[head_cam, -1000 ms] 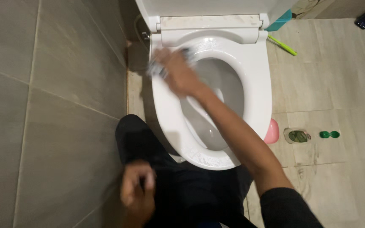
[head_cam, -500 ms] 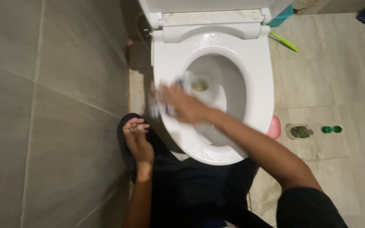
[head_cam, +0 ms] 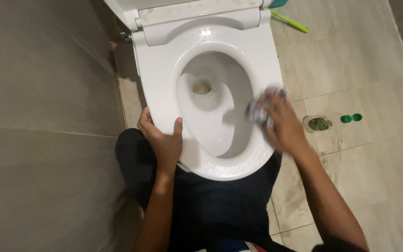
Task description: The person cleans the interior and exterior of a toilet by hand with a cloth, wiping the lid, seat, and bowl base.
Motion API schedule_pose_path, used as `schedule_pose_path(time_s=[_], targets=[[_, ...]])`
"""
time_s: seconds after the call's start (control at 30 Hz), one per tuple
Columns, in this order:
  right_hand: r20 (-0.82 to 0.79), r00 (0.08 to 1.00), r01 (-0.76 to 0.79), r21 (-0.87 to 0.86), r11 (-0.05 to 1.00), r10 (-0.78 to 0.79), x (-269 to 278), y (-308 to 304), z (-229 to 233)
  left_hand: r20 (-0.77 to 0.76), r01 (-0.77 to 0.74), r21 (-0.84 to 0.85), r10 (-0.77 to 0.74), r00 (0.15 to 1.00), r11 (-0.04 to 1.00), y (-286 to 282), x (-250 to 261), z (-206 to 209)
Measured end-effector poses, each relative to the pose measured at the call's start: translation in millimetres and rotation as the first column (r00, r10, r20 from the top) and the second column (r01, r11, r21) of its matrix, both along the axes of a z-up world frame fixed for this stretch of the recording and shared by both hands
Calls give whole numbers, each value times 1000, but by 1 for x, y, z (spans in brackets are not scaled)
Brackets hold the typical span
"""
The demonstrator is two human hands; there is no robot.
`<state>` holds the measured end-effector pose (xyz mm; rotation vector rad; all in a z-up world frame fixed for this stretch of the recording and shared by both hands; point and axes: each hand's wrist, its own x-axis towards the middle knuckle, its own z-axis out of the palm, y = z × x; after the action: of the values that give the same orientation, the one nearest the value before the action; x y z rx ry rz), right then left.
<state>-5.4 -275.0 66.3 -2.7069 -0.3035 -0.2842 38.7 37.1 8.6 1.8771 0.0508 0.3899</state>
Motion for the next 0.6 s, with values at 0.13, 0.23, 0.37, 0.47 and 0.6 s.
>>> schedule_pose_path(time_s=[0.13,0.23,0.37,0.47,0.6], targets=[[-17,994,112,136,984,-111,59,-12,6,23,-3,71,2,1000,997,1,1,2],[-41,983,181,70,981,-178,57,-5,2,30,-3,43,2,1000,999,2,0,-1],[23,986,166,-108,980,-165,25,10,-7,1,-12,34,11,1000,999,0,2,1],[22,989,145,-88,986,-143,30,5,-14,-23,-32,46,33,999,998,0,3,3],[-26,988,153,57,987,-151,101,-15,-11,13,-26,13,25,1000,1000,-1,1,2]])
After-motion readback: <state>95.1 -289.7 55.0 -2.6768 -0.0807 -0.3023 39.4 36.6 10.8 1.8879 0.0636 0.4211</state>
